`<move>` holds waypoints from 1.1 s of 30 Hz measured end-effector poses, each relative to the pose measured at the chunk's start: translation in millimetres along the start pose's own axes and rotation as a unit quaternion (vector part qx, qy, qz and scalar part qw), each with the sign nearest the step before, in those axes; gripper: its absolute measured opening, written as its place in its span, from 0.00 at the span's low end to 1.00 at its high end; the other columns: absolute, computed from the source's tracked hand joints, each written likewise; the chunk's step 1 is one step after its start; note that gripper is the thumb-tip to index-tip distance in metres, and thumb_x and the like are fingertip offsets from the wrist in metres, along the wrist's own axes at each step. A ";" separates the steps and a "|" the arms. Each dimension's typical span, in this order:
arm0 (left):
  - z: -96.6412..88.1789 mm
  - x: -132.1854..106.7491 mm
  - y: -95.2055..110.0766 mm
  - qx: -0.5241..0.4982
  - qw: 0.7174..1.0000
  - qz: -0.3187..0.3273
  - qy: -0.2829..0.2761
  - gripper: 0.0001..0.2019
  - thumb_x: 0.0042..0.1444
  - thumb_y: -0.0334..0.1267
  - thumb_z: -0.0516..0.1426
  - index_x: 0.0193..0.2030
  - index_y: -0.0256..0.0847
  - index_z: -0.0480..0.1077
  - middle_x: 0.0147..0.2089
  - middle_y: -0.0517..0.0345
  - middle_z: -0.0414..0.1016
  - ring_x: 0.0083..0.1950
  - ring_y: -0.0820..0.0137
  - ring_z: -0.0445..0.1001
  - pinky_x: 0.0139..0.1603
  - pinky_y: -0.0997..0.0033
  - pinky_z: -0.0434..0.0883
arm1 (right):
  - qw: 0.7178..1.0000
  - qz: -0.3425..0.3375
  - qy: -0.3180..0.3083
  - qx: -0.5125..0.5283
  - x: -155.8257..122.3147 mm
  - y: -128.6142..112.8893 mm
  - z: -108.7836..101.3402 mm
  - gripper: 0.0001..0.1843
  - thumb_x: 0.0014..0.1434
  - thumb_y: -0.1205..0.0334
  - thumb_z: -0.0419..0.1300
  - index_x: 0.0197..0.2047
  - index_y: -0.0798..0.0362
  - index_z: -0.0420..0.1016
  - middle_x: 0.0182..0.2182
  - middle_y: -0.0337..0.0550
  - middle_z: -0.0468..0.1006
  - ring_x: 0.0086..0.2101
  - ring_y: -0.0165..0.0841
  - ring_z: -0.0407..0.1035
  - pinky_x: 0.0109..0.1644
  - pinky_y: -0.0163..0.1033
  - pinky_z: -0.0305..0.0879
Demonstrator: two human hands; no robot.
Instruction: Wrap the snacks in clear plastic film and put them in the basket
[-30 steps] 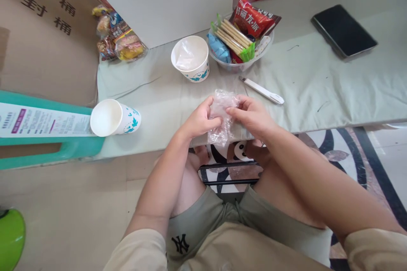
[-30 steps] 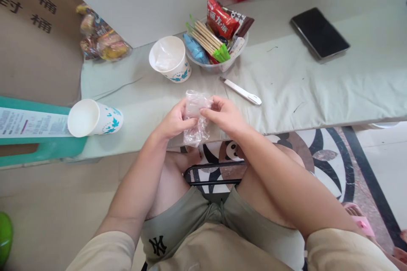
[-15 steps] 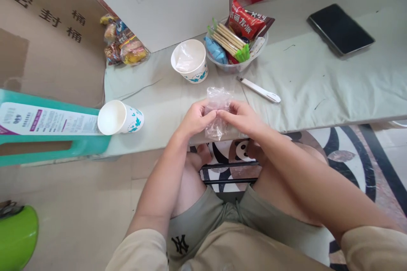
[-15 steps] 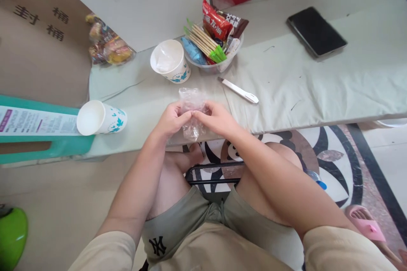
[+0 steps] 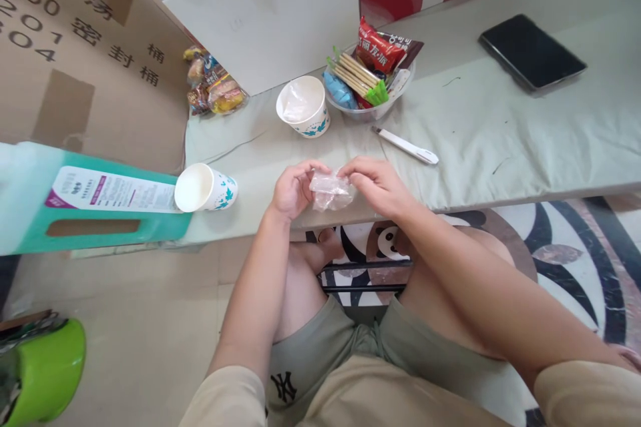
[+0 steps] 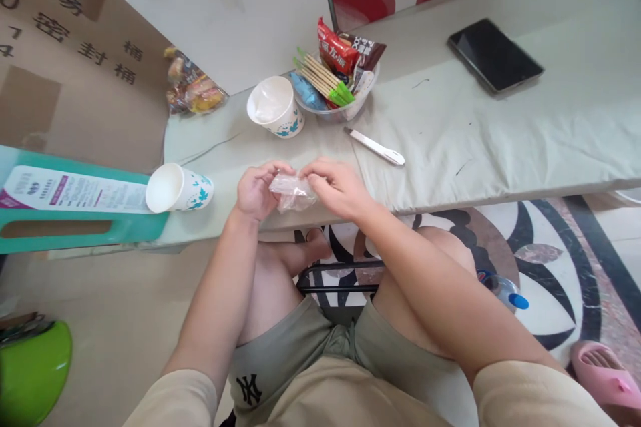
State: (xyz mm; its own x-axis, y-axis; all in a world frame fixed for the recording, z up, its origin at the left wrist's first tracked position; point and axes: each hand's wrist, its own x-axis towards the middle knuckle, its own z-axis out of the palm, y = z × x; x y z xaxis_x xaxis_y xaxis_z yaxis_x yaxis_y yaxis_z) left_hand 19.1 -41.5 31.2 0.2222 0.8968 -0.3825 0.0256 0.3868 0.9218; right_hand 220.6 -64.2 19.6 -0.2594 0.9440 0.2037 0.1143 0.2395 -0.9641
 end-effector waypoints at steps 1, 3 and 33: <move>2.4 0.7 -0.7 -0.010 1.000 -0.006 -0.005 0.18 0.48 0.55 0.61 0.36 0.43 0.71 0.30 0.57 0.75 0.27 0.70 0.72 0.27 0.68 0.72 | 0.999 -0.026 0.000 -0.039 -0.4 1.8 0.8 0.14 0.62 0.55 0.55 0.37 0.51 0.81 0.36 0.46 0.81 0.37 0.36 0.74 0.45 0.44 0.70; 7.9 1.6 -2.6 -0.011 1.000 -0.012 -0.002 0.24 0.43 0.52 0.68 0.43 0.45 0.69 0.32 0.62 0.75 0.27 0.73 0.72 0.27 0.73 0.70 | 0.994 -0.066 -0.013 -0.088 -0.7 5.7 3.0 0.16 0.63 0.52 0.57 0.40 0.52 0.83 0.40 0.49 0.82 0.40 0.38 0.75 0.48 0.46 0.70; -33.6 113.6 96.9 0.708 0.685 0.170 -0.006 0.03 0.51 0.40 0.61 0.31 0.45 0.74 0.34 0.53 0.81 0.40 0.58 0.77 0.40 0.68 0.67 | 0.938 0.008 0.284 -0.199 32.2 10.4 -26.1 0.17 0.61 0.64 0.55 0.52 0.50 0.76 0.41 0.48 0.78 0.42 0.40 0.73 0.50 0.47 0.72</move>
State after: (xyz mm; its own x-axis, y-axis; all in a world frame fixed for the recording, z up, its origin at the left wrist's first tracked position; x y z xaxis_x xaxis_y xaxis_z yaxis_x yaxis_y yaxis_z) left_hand 14.0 105.1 74.9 0.4566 0.8789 -0.1378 0.8893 -0.4468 0.0973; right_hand 238.5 -25.4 20.5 0.2849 0.8897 0.3567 0.4924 0.1835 -0.8508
